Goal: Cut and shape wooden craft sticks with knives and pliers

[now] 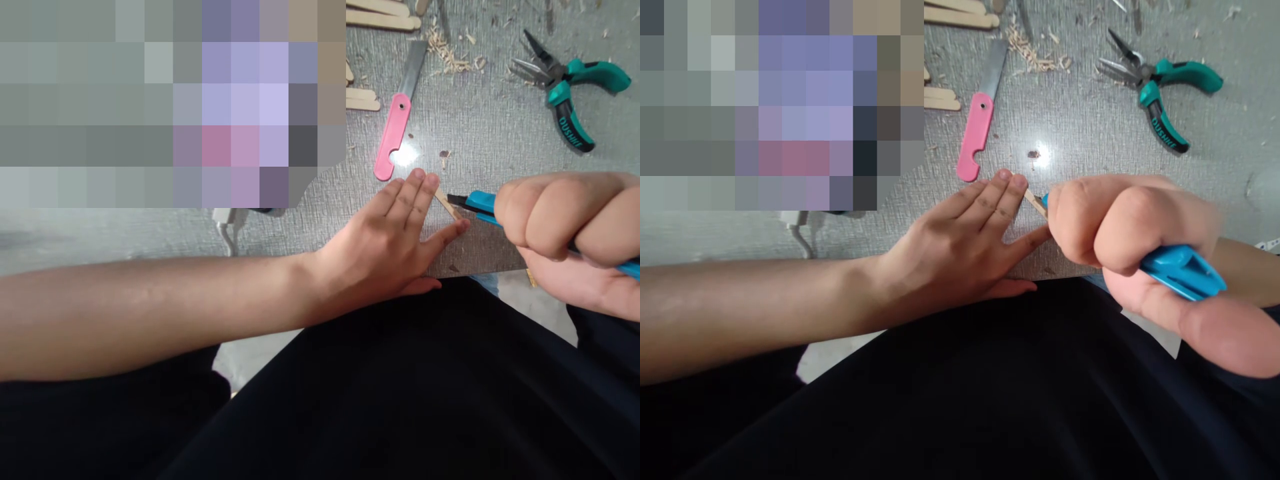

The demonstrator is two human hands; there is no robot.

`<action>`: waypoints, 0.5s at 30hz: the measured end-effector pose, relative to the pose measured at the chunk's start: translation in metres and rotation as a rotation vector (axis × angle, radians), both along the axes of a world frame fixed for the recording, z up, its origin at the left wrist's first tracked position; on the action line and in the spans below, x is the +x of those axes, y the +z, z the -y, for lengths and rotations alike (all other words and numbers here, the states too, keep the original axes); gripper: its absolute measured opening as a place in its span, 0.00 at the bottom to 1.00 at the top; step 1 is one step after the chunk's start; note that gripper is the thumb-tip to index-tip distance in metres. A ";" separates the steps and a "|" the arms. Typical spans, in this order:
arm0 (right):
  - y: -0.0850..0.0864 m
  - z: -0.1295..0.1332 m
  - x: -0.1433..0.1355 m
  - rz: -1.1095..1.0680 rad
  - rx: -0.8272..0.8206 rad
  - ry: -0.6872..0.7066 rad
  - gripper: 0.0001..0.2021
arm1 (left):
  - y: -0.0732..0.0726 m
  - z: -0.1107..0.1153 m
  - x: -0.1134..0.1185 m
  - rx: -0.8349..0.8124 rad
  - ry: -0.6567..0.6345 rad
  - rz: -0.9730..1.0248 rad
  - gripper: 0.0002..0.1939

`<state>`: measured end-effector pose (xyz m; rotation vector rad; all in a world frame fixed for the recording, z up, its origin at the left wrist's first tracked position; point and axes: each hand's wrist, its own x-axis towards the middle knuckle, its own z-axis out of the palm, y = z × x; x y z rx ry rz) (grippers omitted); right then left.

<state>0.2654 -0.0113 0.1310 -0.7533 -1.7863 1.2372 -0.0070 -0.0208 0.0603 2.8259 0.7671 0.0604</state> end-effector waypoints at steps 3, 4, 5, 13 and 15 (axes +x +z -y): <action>-0.008 -0.001 -0.005 -0.085 0.027 -0.027 0.28 | 0.001 -0.001 0.000 -0.012 -0.001 -0.005 0.56; -0.009 -0.001 -0.008 -0.102 0.011 -0.040 0.29 | 0.002 -0.001 0.001 -0.015 0.000 -0.009 0.56; -0.008 -0.001 -0.012 -0.114 -0.016 -0.061 0.30 | 0.003 -0.002 0.001 -0.014 -0.003 -0.014 0.56; 0.006 -0.003 -0.028 -0.097 -0.110 -0.237 0.34 | 0.006 -0.003 0.005 0.034 -0.023 -0.043 0.57; 0.003 0.000 -0.022 -0.051 -0.087 -0.246 0.33 | 0.005 -0.003 0.005 -0.006 -0.007 -0.039 0.55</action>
